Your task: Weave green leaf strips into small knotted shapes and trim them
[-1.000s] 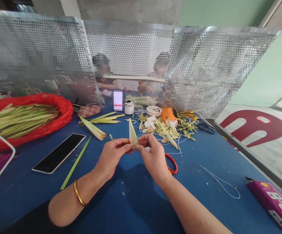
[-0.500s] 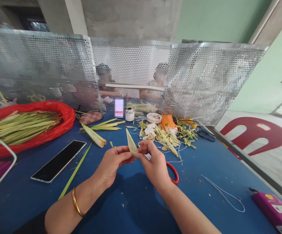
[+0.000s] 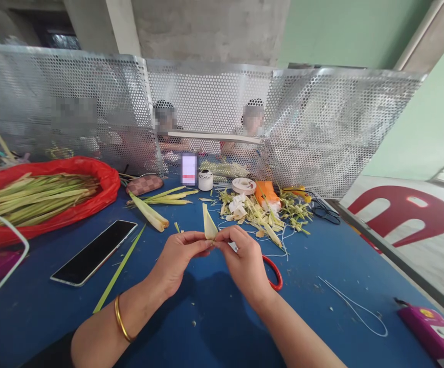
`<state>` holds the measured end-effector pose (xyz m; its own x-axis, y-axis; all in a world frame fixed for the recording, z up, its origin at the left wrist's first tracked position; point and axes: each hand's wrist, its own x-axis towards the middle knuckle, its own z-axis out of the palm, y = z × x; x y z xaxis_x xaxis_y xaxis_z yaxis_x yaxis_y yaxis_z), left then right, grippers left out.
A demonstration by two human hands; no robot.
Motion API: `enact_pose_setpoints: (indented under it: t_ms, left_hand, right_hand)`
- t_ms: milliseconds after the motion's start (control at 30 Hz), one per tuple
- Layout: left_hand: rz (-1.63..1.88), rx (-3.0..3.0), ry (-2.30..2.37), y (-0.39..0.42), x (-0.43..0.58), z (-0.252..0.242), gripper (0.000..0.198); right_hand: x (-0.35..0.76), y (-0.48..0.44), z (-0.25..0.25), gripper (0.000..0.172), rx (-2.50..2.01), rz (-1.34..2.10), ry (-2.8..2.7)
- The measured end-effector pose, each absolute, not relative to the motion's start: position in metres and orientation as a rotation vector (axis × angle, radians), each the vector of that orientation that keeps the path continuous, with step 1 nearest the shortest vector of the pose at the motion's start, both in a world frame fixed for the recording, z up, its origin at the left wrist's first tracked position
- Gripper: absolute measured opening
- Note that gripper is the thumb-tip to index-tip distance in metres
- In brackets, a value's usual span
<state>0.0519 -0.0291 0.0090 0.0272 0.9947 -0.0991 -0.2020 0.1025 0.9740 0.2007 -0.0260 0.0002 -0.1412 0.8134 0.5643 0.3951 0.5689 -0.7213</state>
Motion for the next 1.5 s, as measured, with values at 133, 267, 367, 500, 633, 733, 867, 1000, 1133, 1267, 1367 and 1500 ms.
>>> enact_pose_setpoints:
  t_ms: [133, 267, 367, 500, 633, 733, 867, 1000, 1133, 1267, 1367, 1500]
  left_hand:
    - [1.25, 1.078, 1.142, -0.029, 0.053, 0.01, 0.015]
    - [1.24, 1.122, 1.138, -0.029, 0.054, 0.009, 0.016]
    - [1.231, 1.168, 1.111, -0.028, 0.054, 0.006, 0.015]
    - [1.211, 1.251, 1.111, -0.029, 0.054, 0.006, 0.015]
    - [1.179, 1.104, 1.099, -0.03, 0.054, 0.01, 0.014]
    - [1.184, 0.953, 1.053, -0.03, 0.053, 0.01, 0.018]
    - [1.169, 0.841, 1.007, -0.028, 0.051, 0.007, 0.019]
    - [1.125, 0.826, 0.987, -0.028, 0.05, 0.006, 0.017]
    - [1.072, 0.835, 0.969, -0.029, 0.049, 0.008, 0.016]
    - [1.075, 0.878, 0.99, -0.031, 0.05, 0.01, 0.018]
    - [1.085, 0.979, 1.021, -0.031, 0.051, 0.011, 0.018]
    - [1.078, 1.059, 1.029, -0.031, 0.052, 0.011, 0.019]
  right_hand:
    - [0.199, -0.027, 0.0, 0.011, -1.081, 0.552, -1.712]
    - [0.199, -0.026, -0.003, 0.005, -1.139, 0.585, -1.641]
    - [0.2, -0.025, -0.005, 0.014, -1.151, 0.639, -1.586]
    - [0.199, -0.024, -0.007, 0.015, -1.179, 0.629, -1.601]
    - [0.2, -0.023, -0.006, 0.014, -1.153, 0.613, -1.634]
    - [0.202, -0.023, -0.004, 0.015, -1.043, 0.59, -1.67]
    - [0.204, -0.023, 0.001, 0.008, -0.927, 0.504, -1.791]
    - [0.204, -0.024, 0.003, 0.012, -0.916, 0.458, -1.808]
    - [0.206, -0.024, 0.004, 0.012, -0.92, 0.495, -1.801]
    - [0.21, -0.021, 0.004, 0.01, -0.916, 0.552, -1.836]
    - [0.21, -0.02, 0.005, 0.011, -0.966, 0.579, -1.837]
    - [0.206, -0.024, 0.006, 0.01, -1.088, 0.653, -1.748]
